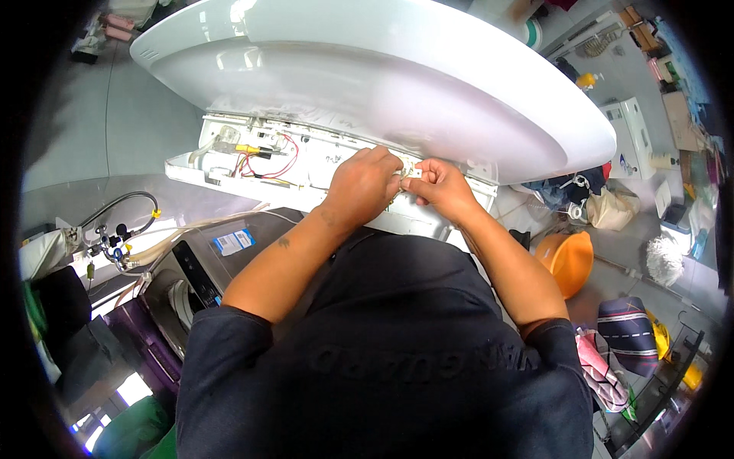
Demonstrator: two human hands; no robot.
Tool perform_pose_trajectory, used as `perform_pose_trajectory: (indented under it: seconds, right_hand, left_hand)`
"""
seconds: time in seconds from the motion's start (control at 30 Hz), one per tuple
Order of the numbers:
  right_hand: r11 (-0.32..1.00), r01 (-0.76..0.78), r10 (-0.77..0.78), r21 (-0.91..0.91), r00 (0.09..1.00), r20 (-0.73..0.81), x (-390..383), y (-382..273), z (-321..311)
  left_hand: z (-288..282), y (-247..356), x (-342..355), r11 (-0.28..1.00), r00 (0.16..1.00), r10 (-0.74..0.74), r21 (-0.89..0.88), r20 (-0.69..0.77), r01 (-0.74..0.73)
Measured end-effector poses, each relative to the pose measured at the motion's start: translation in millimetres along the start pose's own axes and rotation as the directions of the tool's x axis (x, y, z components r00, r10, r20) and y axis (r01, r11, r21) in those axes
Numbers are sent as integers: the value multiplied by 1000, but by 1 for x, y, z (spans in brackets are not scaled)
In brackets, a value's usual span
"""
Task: The person works on the internal wiring of a white appliance, likely a washing machine, with the lid open. They repeatedly connect and disconnect a small white plastic connector to a terminal block, adjusting wires and components within the control area.
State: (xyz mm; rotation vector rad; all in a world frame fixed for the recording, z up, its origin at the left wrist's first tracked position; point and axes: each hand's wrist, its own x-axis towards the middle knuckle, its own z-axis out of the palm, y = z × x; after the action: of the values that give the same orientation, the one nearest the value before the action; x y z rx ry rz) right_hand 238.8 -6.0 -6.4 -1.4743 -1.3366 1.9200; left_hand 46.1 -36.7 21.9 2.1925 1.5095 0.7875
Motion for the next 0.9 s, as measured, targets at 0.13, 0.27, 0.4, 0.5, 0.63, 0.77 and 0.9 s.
perform_pose_trajectory:
  seconds: [0.13, 0.27, 0.4, 0.5, 0.63, 0.77, 0.9]
  right_hand:
    - [1000, -17, 17, -1, 1000, 7, 1, -1, -1]
    - [1000, -20, 20, -6, 1000, 13, 1, -1, 0]
    - [1000, -15, 15, 2, 1000, 21, 1, 0, -1]
    - [1000, -12, 12, 4, 999, 32, 1, 0, -1]
    - [999, -13, 11, 43, 1000, 29, 4, 5, -1]
    - [1000, -27, 26, 7, 999, 24, 3, 1, -1]
    - [1000, -25, 25, -7, 999, 22, 2, -1, -1]
  left_hand:
    - [3, -1, 0, 996, 998, -66, -66, -7, 66]
    - [0, -3, 0, 990, 995, -100, -98, 12, 101]
    - [-4, -4, -1, 973, 987, -151, -170, 49, 158]
    - [-6, -4, -1, 970, 988, -147, -189, 37, 152]
    - [-6, -3, 0, 984, 992, -119, -130, 46, 124]
    - [-6, -2, 0, 974, 984, -166, -144, 57, 173]
    - [-4, -4, 3, 946, 963, -254, -183, 90, 267]
